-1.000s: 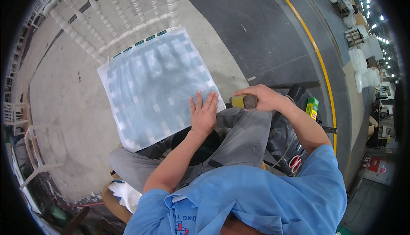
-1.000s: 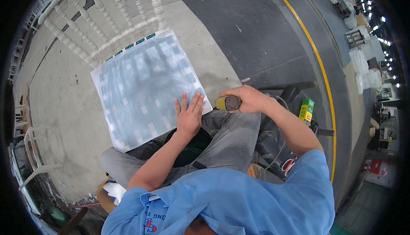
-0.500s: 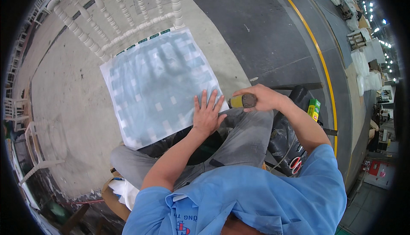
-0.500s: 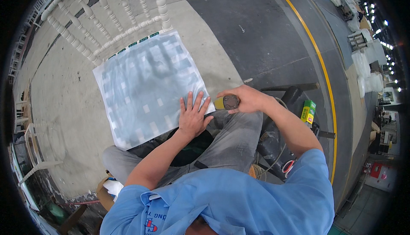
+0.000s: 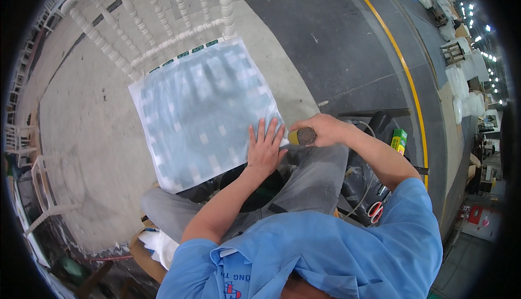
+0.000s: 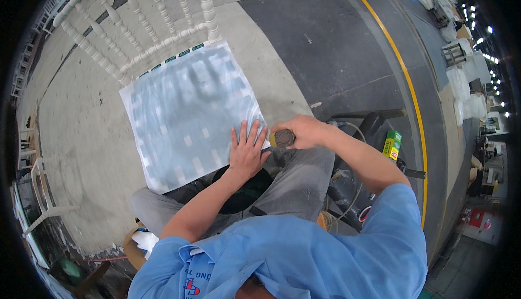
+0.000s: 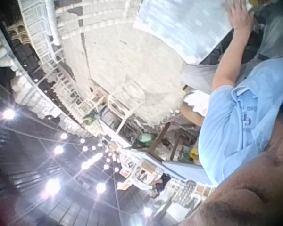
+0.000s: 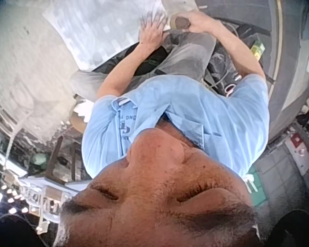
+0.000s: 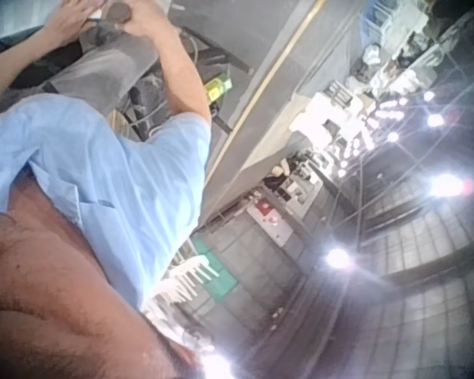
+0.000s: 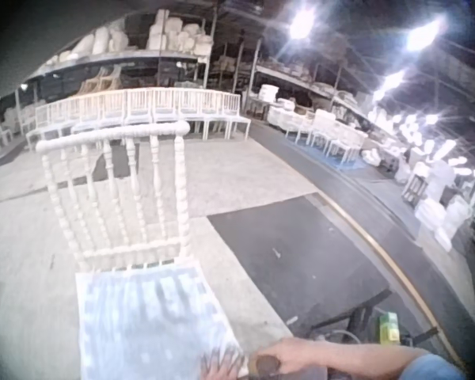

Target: The person weaves green webbing into the seat frame of a white wooden chair, secures it with a staple gun, and covers the seat with a white fabric sheet stapled around the edges. The person then moves the finished chair and begins working on another chair.

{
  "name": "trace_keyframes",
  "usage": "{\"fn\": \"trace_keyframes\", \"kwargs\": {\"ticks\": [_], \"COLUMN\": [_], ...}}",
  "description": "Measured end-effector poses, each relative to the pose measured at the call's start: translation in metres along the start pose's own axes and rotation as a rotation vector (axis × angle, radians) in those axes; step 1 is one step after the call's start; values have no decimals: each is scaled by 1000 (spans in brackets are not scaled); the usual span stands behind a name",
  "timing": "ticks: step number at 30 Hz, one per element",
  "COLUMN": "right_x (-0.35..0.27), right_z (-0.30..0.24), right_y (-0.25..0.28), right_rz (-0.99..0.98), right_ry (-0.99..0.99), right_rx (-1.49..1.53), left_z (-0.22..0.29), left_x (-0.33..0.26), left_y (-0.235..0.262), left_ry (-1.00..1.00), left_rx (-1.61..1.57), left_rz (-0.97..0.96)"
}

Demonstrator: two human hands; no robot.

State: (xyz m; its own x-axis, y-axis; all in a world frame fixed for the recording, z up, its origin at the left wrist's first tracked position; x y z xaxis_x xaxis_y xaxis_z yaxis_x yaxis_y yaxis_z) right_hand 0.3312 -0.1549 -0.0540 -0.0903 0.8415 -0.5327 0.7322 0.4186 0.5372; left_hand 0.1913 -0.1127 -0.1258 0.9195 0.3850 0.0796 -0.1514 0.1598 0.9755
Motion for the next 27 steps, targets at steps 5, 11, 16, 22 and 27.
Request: {"fn": "trace_keyframes", "kwargs": {"ticks": [5,11,16,22,27], "right_x": [-9,-22,-14,31,59], "right_z": [-4,-15,-21,-13,-9], "right_y": [12,51,73,81,77], "right_rz": [52,223,216,119,45], "right_ry": [95,184,193,138,114], "right_rx": [62,79,79,-43,23], "left_z": [-6,-75,-127,-123,-130], "left_x": [1,87,116,123,116], "left_y": [7,10,-7,-10,-9], "left_ry": [38,127,264,290,232], "left_rx": [-112,-36,57,56,69], "left_rz": [-9,113,112,72,32]}}
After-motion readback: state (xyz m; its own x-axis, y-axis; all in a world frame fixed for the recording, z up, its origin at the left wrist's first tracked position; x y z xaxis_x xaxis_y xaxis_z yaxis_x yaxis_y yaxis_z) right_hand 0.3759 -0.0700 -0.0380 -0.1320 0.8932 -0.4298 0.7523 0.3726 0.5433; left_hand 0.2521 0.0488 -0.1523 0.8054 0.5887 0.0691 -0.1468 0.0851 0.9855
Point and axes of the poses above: each hand's wrist, its own x-axis towards the middle knuckle, its own y-axis out of the back of the hand, z = x × y, the point moved 8 cm from there along x, towards the middle knuckle, and after that the axes turned 10 degrees about x, right-handed, at the moved point
